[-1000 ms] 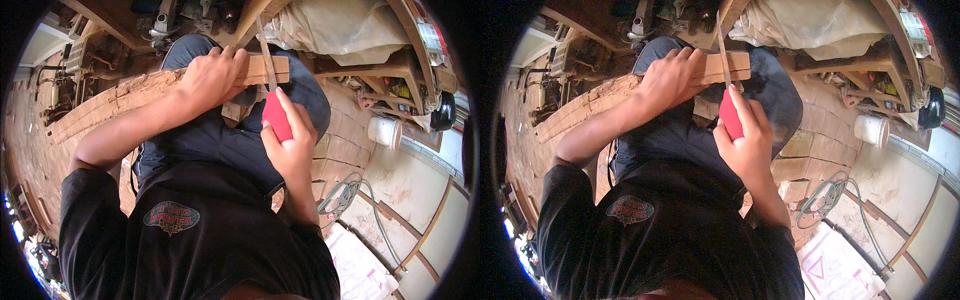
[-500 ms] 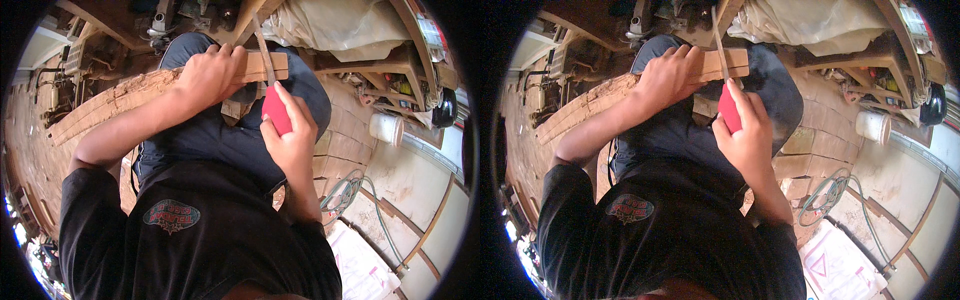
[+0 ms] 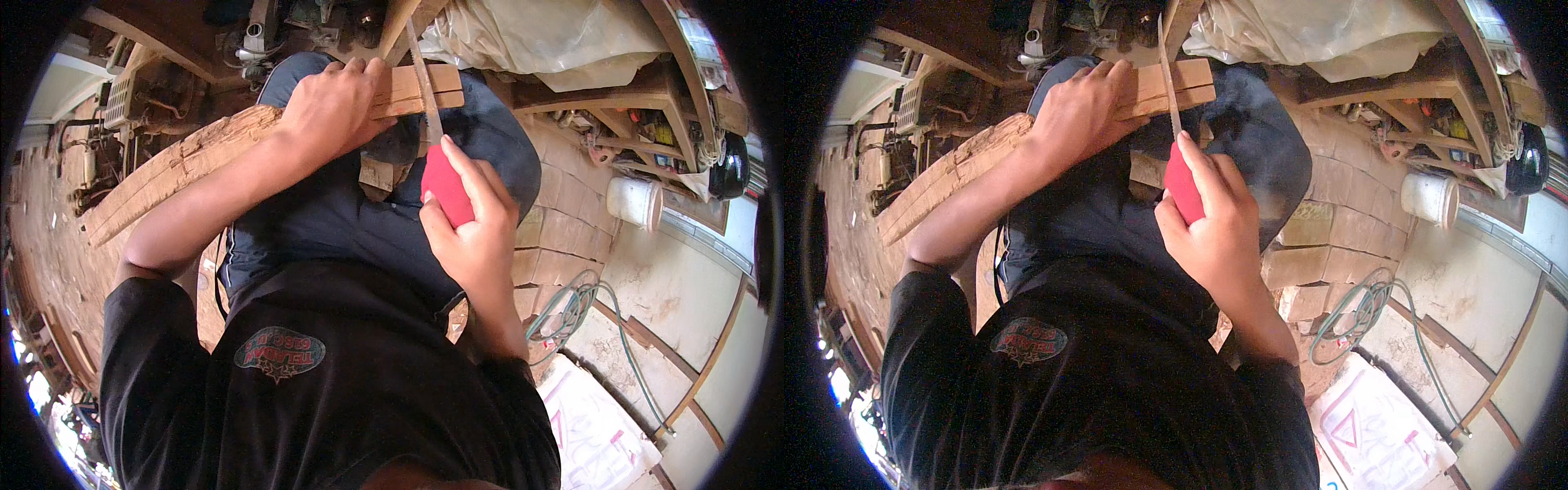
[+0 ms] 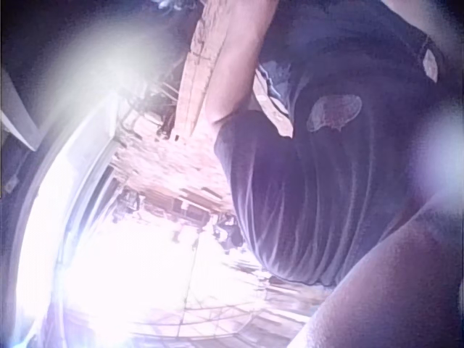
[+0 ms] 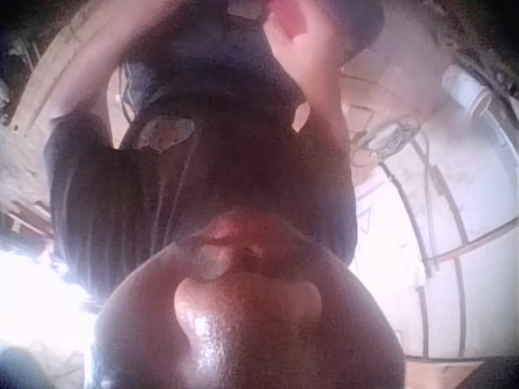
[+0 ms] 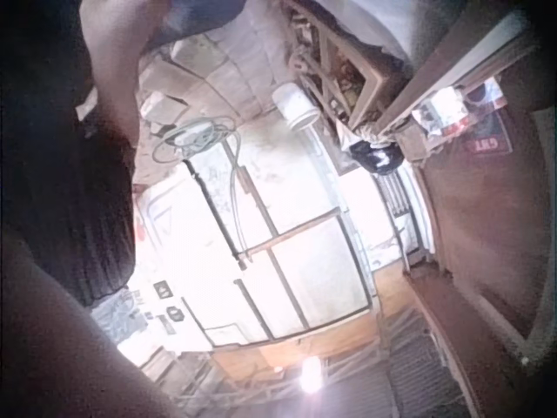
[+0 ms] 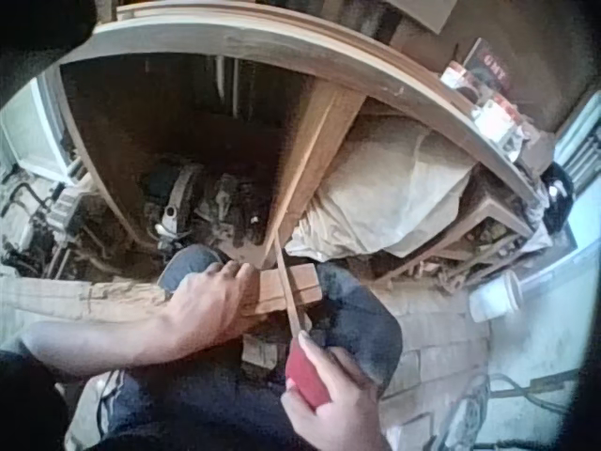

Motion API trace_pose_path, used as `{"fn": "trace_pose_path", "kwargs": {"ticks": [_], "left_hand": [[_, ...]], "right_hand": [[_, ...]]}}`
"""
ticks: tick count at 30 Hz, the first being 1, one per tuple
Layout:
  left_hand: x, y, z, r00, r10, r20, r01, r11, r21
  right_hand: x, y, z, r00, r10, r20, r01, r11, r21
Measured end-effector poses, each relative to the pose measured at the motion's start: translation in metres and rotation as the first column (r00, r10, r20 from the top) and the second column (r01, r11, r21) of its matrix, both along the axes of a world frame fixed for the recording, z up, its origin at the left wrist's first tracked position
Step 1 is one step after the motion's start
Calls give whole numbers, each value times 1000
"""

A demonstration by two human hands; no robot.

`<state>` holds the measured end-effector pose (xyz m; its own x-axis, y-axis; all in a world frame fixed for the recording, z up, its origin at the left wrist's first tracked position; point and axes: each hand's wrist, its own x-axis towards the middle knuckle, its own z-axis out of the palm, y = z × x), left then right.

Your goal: The person saws a piece of wood by hand using a small hand saw.

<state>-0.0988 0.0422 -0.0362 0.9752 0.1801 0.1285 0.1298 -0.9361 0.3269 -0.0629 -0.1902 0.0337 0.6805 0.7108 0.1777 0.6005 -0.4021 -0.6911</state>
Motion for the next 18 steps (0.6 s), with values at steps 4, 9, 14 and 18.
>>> {"fn": "trace_pose_path", "kwargs": {"ticks": [4, 9, 14, 18], "left_hand": [[2, 0, 2, 1000, -9, 18, 9, 1000, 13], [6, 20, 11, 997, 29, -68, -34, 996, -82], [3, 23, 14, 996, 85, -35, -89, 985, -147], [5, 24, 15, 999, 46, -20, -49, 987, -154]], "right_hand": [[1, -6, 0, 999, -25, -22, 24, 1000, -17], [-8, -17, 12, 999, 35, -6, -35, 997, -67], [-20, -29, 33, 998, 67, 11, -65, 993, -99], [-26, -28, 30, 999, 48, 5, -47, 993, -105]]}}
